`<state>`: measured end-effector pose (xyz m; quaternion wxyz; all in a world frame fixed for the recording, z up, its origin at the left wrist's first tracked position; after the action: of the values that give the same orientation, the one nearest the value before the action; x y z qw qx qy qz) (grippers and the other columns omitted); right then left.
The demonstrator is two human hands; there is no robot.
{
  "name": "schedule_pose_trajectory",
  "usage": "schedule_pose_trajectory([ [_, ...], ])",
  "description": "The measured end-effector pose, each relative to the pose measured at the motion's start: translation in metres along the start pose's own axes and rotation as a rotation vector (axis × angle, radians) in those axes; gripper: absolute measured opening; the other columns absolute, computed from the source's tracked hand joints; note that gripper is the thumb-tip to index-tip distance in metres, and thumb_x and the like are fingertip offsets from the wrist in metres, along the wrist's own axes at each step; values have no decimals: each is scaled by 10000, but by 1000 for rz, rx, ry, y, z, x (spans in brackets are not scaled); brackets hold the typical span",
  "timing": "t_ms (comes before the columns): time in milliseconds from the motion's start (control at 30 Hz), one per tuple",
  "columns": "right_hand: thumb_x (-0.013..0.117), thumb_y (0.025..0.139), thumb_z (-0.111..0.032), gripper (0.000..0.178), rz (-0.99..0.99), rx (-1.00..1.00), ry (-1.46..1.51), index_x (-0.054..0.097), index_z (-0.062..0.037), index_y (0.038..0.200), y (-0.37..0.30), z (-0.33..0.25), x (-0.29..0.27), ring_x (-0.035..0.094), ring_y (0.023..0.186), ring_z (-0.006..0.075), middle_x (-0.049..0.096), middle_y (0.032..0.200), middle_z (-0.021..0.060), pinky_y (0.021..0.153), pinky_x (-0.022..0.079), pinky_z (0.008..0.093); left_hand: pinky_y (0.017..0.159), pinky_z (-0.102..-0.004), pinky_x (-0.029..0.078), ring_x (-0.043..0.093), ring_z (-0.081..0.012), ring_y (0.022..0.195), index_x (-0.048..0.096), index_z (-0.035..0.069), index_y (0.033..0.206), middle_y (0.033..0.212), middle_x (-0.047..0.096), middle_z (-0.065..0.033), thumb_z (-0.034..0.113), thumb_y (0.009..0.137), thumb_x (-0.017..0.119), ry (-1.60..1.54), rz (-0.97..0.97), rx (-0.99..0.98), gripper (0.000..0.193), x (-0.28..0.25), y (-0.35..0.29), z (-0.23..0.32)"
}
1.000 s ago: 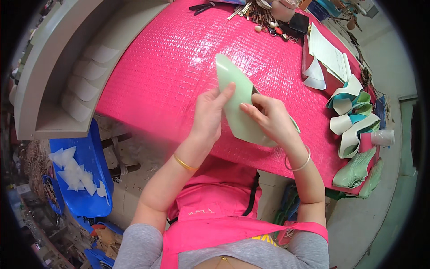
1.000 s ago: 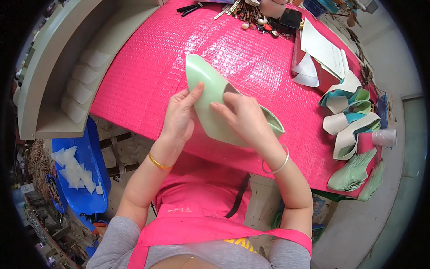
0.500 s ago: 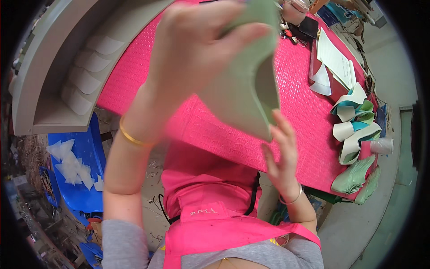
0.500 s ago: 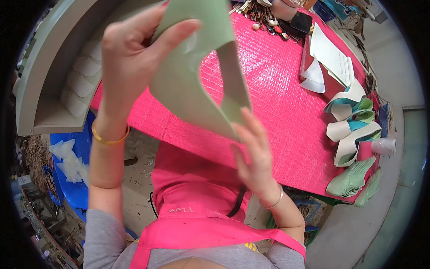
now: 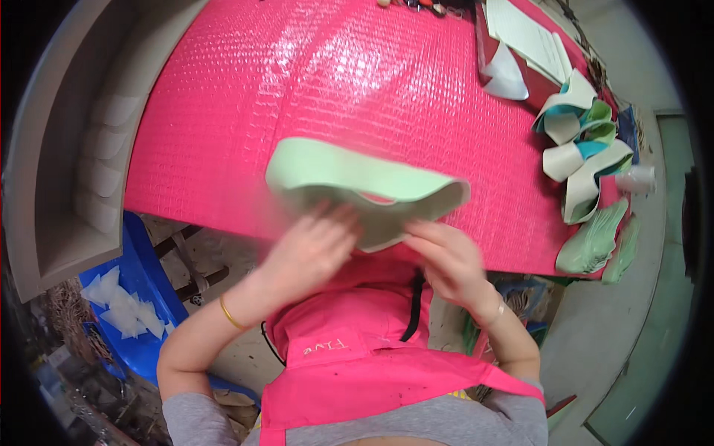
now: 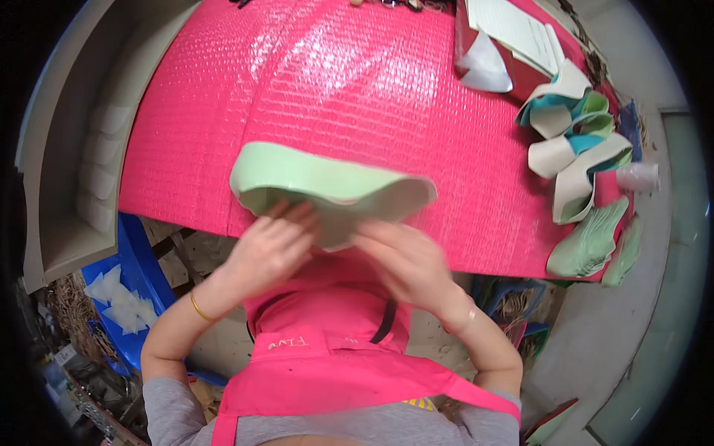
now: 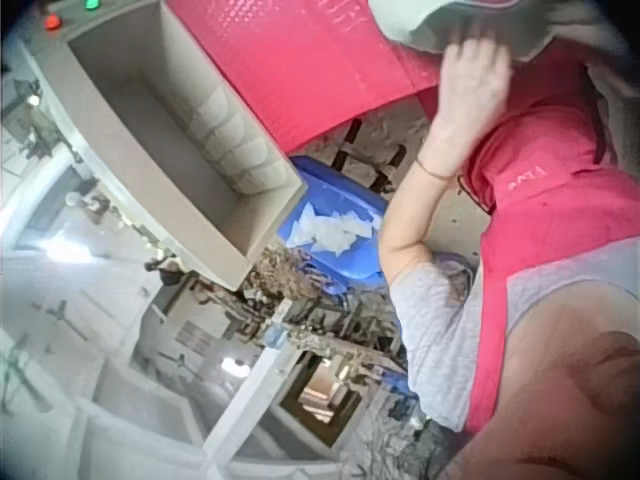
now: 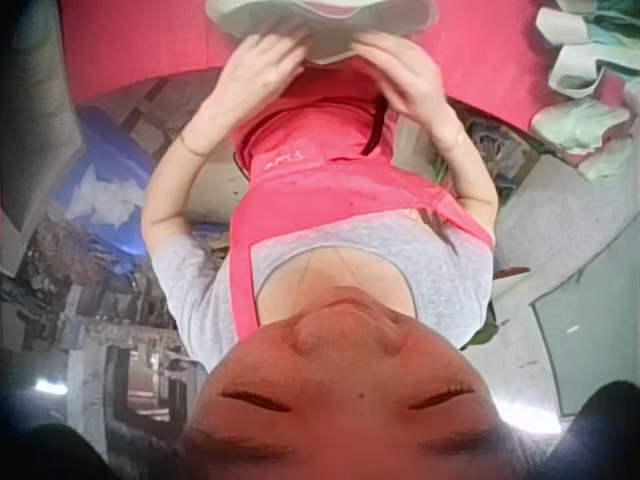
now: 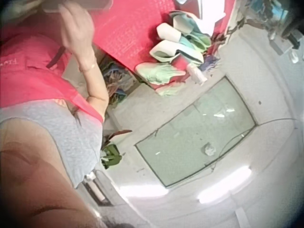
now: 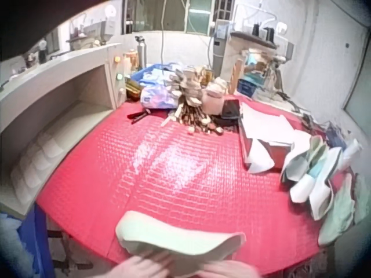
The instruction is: Assembling shoe upper components by applying adhesive surfaces and fitting pieces together.
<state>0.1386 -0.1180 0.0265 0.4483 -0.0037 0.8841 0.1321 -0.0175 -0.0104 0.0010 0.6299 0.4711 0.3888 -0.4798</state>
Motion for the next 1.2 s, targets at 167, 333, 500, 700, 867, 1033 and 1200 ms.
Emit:
schedule_pose_trajectory([
  [167, 527, 800, -279, 484, -386, 95, -150, 434, -148, 1257, -1, 29, 48, 402, 1192, 223, 459, 1260, 58, 998, 298, 397, 889, -357, 429, 548, -231, 1023, 603, 46, 949, 1053, 597, -65, 55, 685, 616, -210, 28, 27, 264, 3, -4, -30],
  [333, 469, 835, -227, 400, -262, 142, -363, 473, -223, 1235, 5, 51, 16, 407, 1189, 171, 455, 1279, -21, 1018, 237, 419, 882, -363, 424, 540, -233, 1030, 596, 52, 978, 1084, 579, -75, 45, 658, 592, -168, 74, 1, 320, 5, -3, -17],
  [500, 463, 840, -209, 392, -188, 236, -337, 476, -222, 1232, 9, 46, 17, 415, 1183, 165, 458, 1274, -25, 1025, 228, 412, 814, -348, 442, 559, -230, 982, 585, 16, 947, 1031, 584, -121, 50, 667, 556, -62, 244, 139, 283, 16, 22, 9],
  [700, 396, 889, -279, 340, -89, 195, -547, 498, -256, 1212, 28, 77, 8, 390, 1208, 150, 456, 1275, -77, 1056, 134, 469, 797, -331, 444, 559, -227, 985, 584, 3, 932, 1021, 593, -110, 61, 693, 538, -110, 149, 179, 251, 14, 26, 3],
  [867, 367, 906, -294, 346, -54, 221, -558, 475, -280, 1234, 36, 93, 5, 352, 1240, 202, 426, 1302, -87, 1050, 107, 500, 856, -367, 410, 509, -232, 1062, 567, 5, 997, 1107, 552, -121, 81, 698, 535, -71, 153, 12, 311, 26, 40, 26],
  [1033, 482, 844, -262, 463, -54, 192, -557, 404, -142, 1284, 18, 60, 19, 313, 1263, 254, 365, 1353, 36, 1041, 114, 509, 894, -423, 382, 469, -235, 1117, 547, 15, 1070, 1165, 518, -122, 106, 718, 525, 18, 151, -31, 365, 37, 35, 23],
  [1200, 481, 835, -269, 451, -199, 209, -444, 422, -195, 1276, -10, 58, 15, 353, 1239, 187, 406, 1324, -17, 1039, 171, 474, 861, -392, 419, 513, -229, 1067, 583, 21, 1008, 1099, 564, -107, 103, 703, 539, -80, 155, 79, 319, 30, 32, 17],
])
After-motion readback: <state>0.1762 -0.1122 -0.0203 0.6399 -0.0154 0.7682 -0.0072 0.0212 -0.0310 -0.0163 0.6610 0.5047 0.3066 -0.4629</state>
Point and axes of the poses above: each hand's wrist, its own y-axis towards the middle knuckle, its own x-axis out of the palm, z = x × y, the point moved 4 cm from there along y, towards the middle knuckle
